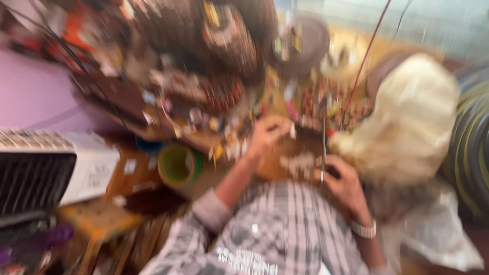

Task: The person repeatedly picks up small white plastic pieces from a workbench, trims them with scissors, and inserts them into slots on a circular copper-wound component. The person handles the pieces one at a time, cutting and fitting them into the assembly.

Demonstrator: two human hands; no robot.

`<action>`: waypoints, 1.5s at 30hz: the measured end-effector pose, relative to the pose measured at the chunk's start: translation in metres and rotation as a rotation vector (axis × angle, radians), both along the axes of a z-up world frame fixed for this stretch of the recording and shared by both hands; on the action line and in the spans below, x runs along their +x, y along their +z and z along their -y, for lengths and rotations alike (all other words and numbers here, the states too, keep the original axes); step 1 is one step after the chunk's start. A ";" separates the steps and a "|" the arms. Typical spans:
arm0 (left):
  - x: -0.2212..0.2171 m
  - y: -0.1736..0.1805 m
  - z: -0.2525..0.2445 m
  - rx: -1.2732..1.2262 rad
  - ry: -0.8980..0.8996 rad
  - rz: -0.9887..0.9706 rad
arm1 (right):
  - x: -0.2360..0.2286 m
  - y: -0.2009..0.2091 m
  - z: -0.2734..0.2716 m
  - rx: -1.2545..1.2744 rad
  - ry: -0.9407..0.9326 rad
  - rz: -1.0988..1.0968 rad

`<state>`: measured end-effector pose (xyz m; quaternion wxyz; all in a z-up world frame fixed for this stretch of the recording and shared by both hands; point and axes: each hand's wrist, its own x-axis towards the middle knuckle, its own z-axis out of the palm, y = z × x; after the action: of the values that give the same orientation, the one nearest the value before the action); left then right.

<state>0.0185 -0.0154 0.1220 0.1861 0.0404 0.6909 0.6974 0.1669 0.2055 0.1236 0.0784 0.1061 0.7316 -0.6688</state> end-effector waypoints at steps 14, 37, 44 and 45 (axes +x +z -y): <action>-0.009 -0.010 0.011 0.133 -0.054 -0.141 | 0.005 0.009 0.040 -0.286 0.226 0.287; -0.003 -0.022 0.049 0.098 -0.022 -0.133 | 0.009 0.025 0.103 -0.155 0.185 0.341; -0.005 -0.032 0.047 0.098 -0.025 -0.137 | 0.011 0.027 0.106 -0.202 0.160 0.325; -0.005 -0.033 0.046 0.097 -0.023 -0.144 | 0.010 0.027 0.106 -0.192 0.160 0.326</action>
<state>0.0135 -0.0618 0.0886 0.1418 0.1073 0.6675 0.7231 0.1773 0.0995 0.1505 0.2584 0.1463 0.6484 -0.7010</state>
